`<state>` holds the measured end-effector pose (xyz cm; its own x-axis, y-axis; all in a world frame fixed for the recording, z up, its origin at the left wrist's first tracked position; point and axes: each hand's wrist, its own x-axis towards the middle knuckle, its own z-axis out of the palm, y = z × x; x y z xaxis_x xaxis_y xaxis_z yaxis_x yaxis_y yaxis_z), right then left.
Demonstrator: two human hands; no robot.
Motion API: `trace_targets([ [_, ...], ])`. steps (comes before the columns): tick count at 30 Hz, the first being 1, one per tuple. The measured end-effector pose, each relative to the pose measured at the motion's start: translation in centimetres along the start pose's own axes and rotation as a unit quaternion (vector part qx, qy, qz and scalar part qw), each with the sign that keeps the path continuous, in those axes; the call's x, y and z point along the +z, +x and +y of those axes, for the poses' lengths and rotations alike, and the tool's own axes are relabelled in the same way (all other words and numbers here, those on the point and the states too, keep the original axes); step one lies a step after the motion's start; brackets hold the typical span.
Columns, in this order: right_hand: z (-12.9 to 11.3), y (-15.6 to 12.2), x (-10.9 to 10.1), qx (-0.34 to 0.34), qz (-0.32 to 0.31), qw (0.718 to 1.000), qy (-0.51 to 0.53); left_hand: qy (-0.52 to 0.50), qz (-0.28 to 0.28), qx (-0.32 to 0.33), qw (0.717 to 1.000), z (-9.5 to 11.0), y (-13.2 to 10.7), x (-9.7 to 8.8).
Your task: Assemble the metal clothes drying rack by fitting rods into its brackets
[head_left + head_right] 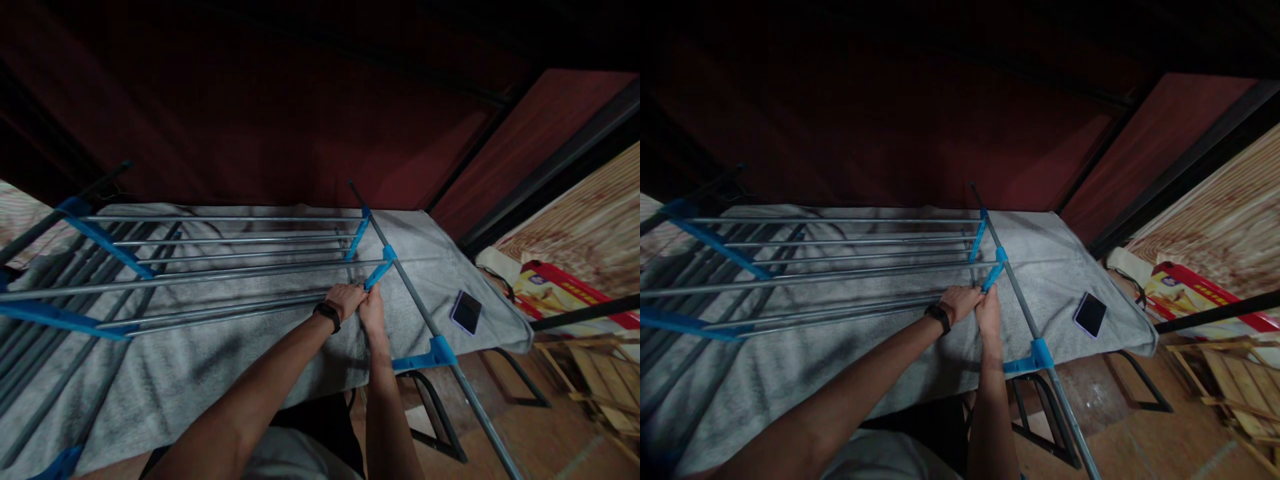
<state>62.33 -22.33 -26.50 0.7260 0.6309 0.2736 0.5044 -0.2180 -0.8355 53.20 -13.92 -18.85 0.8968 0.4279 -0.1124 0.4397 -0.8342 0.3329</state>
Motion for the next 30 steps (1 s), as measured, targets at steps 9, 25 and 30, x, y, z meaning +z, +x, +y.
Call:
trace_targets([
  [9, 0.8, 0.1, -0.5, 0.016, -0.028, 0.999, -0.016, -0.023, 0.002, 0.004, 1.000, 0.0, -0.3, 0.1],
  [25, 2.3, -0.6, -1.0, 0.009, -0.015, 0.989, -0.149, -0.033, 0.049, 0.068, 0.996, -0.5, -0.9, 2.0],
  [30, 2.1, -0.5, -1.0, 0.001, -0.007, 0.987, -0.158, -0.038, 0.052, 0.047, 0.997, 0.1, -1.0, 1.5],
])
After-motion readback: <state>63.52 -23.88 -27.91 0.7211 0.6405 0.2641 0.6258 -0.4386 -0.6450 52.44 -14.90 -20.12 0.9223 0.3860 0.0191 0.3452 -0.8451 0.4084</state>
